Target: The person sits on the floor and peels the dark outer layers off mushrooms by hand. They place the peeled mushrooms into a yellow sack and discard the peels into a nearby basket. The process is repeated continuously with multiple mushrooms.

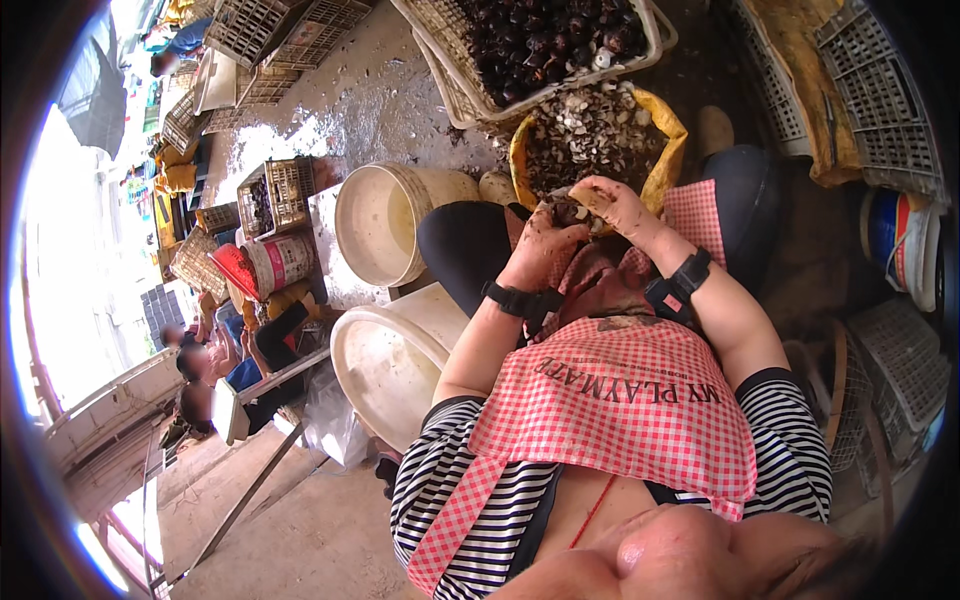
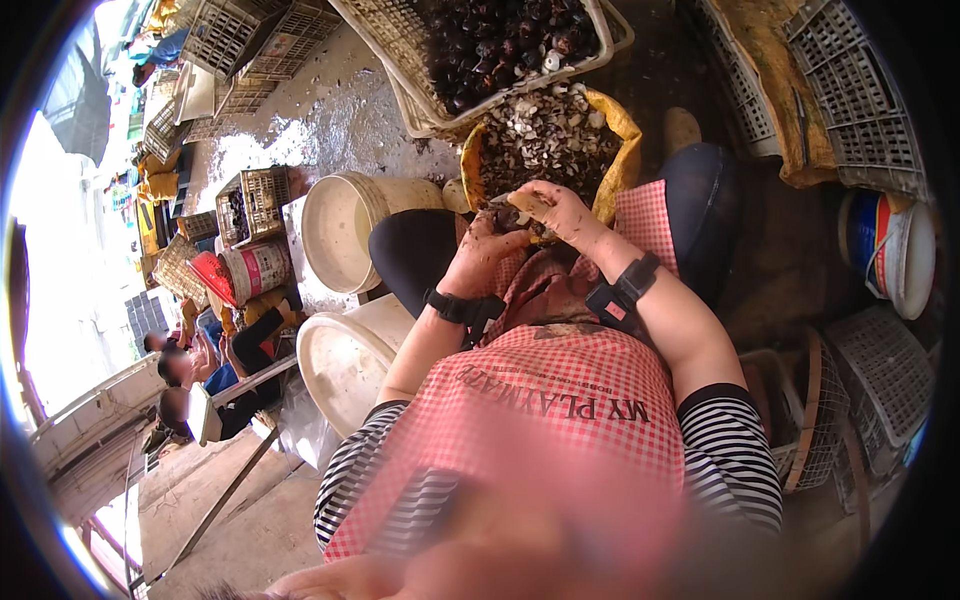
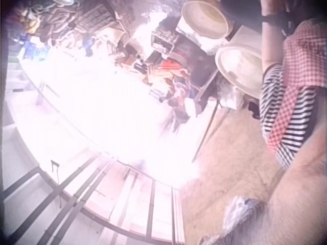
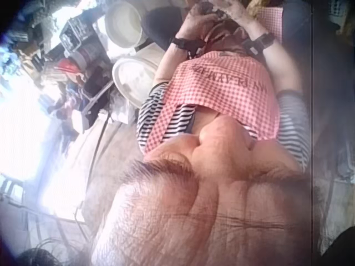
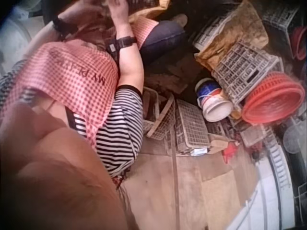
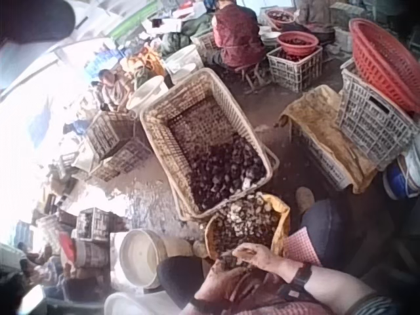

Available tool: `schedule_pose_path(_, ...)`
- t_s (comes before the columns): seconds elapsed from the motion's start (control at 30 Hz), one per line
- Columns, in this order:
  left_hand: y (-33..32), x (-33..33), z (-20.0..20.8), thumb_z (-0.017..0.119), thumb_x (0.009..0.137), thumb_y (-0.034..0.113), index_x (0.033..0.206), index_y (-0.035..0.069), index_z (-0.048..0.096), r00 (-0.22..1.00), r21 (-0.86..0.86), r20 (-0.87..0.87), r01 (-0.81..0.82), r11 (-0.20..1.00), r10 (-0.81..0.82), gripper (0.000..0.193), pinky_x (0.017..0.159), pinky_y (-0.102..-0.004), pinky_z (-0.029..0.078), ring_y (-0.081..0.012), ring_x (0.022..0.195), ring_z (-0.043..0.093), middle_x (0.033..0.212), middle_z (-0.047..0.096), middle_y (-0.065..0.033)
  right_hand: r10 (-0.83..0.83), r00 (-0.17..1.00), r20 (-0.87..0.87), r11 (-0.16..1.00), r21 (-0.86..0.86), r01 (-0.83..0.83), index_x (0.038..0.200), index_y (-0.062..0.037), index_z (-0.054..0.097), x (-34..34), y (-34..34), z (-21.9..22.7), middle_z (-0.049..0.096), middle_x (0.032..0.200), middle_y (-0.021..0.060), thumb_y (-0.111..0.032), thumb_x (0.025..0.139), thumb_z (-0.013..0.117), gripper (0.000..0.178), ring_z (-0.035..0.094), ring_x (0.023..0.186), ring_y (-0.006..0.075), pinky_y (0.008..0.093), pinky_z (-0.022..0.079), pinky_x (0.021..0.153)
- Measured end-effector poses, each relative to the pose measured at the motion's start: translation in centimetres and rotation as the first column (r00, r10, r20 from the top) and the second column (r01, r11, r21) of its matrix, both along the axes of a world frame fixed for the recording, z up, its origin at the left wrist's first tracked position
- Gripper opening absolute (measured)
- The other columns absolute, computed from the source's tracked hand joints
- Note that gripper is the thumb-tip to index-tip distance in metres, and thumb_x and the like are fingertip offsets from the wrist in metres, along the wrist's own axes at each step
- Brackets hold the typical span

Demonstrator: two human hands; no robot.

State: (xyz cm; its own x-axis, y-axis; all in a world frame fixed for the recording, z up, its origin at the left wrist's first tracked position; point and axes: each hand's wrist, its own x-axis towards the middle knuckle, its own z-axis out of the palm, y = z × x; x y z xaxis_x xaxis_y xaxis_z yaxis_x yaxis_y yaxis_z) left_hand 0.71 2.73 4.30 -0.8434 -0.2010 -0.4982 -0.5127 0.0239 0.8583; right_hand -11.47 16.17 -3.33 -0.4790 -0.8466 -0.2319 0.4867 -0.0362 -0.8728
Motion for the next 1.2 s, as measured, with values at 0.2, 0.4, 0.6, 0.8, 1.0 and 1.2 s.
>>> schedule_pose_path(0.2,0.7,-0.2,-1.5,0.064,0.090,-0.003,0.129,0.002,0.056,0.956,0.389,-0.077,-0.233,0.891,0.283,0.040,0.093,-0.0307,0.051,-0.0163,0.112,0.060,0.125,0.062,-0.0052,-0.045,0.997,-0.060,0.999,0.001,0.045,0.110,-0.0096,0.064,0.4,0.9,-0.1,0.063,0.089,-0.0014,-0.042,0.096,0.068,0.035,0.056,0.078,0.0083,0.0258,0.048,0.073)
schedule_pose_path(0.4,0.1,0.0,-0.4,0.067,0.088,0.001,0.122,0.000,0.061,0.979,-0.058,-0.201,0.004,0.998,-0.015,0.035,0.088,-0.0306,0.051,-0.0126,0.103,0.061,0.112,0.067,-0.0049,0.008,0.750,-0.661,0.964,0.204,0.170,0.112,-0.0078,0.062,-0.2,1.4,0.5,0.067,0.092,0.0098,-0.061,0.087,0.068,0.060,0.065,0.080,0.0228,0.0331,0.052,0.072)
schedule_pose_path(0.6,-0.1,-1.1,1.1,0.075,0.084,0.009,0.120,0.000,0.062,0.995,-0.064,0.088,0.050,0.997,-0.044,0.039,0.087,-0.0286,0.052,-0.0104,0.096,0.062,0.107,0.068,-0.0059,-0.047,0.825,-0.563,0.961,0.200,0.192,0.115,-0.0090,0.061,-0.3,0.6,-1.1,0.066,0.086,0.0111,-0.067,0.086,0.065,0.065,0.065,0.080,0.0218,0.0339,0.052,0.073)
schedule_pose_path(0.8,0.1,-0.7,0.6,0.074,0.084,0.011,0.124,-0.001,0.061,1.000,-0.077,-0.014,-0.015,0.997,0.014,0.044,0.087,-0.0274,0.051,-0.0111,0.095,0.062,0.104,0.068,-0.0046,-0.018,0.822,-0.570,0.841,0.436,0.321,0.115,-0.0085,0.060,-2.2,1.7,-6.4,0.067,0.083,0.0092,-0.063,0.087,0.067,0.062,0.064,0.076,0.0217,0.0334,0.052,0.071)
schedule_pose_path(1.0,0.6,-0.7,1.6,0.075,0.083,0.008,0.124,-0.001,0.060,0.995,-0.029,0.019,-0.099,0.995,0.099,0.045,0.083,-0.0282,0.053,-0.0111,0.093,0.063,0.105,0.069,-0.0052,0.001,0.822,-0.570,0.930,0.303,0.210,0.117,-0.0119,0.061,-0.8,0.5,-1.2,0.067,0.085,0.0089,-0.061,0.086,0.070,0.059,0.065,0.080,0.0205,0.0354,0.052,0.072)
schedule_pose_path(1.2,0.5,-0.4,0.0,0.076,0.081,0.010,0.122,-0.001,0.061,0.989,-0.053,-0.032,-0.143,0.988,0.141,0.045,0.085,-0.0279,0.053,-0.0108,0.094,0.062,0.104,0.069,-0.0061,0.011,0.812,-0.584,0.990,0.119,0.072,0.116,-0.0131,0.061,0.9,-0.1,0.8,0.065,0.083,0.0086,-0.065,0.086,0.067,0.061,0.062,0.074,0.0190,0.0332,0.051,0.068)
